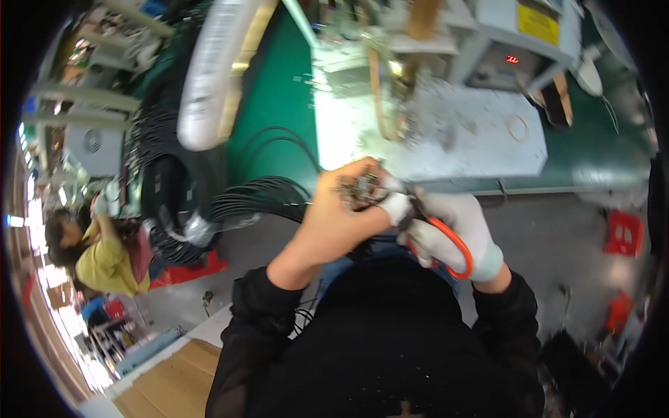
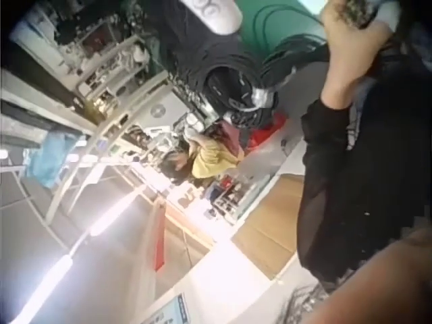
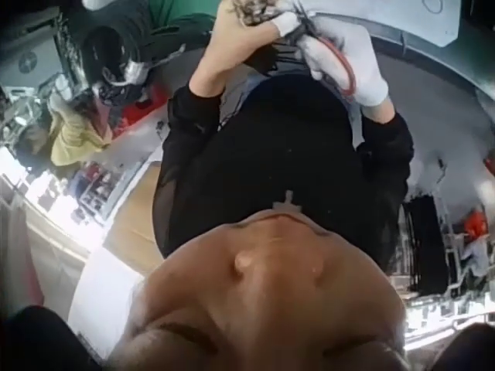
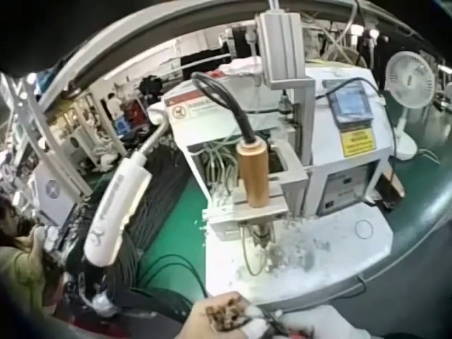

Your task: The person picks up a bundle of cables, separates a single cable, and trims its end using shears. They then place the cable end into a machine for processing before setting it aside and repeating the process with another cable.

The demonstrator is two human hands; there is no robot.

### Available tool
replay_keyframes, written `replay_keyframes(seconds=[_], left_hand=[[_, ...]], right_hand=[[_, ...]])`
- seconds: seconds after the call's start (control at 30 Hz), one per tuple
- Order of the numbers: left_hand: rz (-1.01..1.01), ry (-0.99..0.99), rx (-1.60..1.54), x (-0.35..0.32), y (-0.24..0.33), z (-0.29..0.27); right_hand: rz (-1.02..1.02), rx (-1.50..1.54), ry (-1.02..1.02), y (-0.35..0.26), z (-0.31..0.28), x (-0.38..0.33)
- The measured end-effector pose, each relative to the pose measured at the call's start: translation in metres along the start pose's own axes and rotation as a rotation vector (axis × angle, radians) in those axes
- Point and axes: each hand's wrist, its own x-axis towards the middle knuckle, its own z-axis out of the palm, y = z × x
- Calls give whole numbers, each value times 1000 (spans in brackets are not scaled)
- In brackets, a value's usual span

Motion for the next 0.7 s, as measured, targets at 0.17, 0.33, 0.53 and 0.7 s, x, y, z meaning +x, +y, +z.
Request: replay_keyframes(seconds=[0.17, 0.33, 0.53, 0.7], left_hand=[[-101, -10, -53, 7, 5, 10], [-109, 9, 48, 11, 0, 11], [-306, 74, -55, 41, -20, -34], [-223, 28, -292, 90, -26, -38]], right_hand=[[21, 58, 28, 3, -5, -5], [-41, -164, 64, 17, -8, -2], [-230, -385, 371, 38, -35, 3], [-70, -161, 278, 3, -65, 48]])
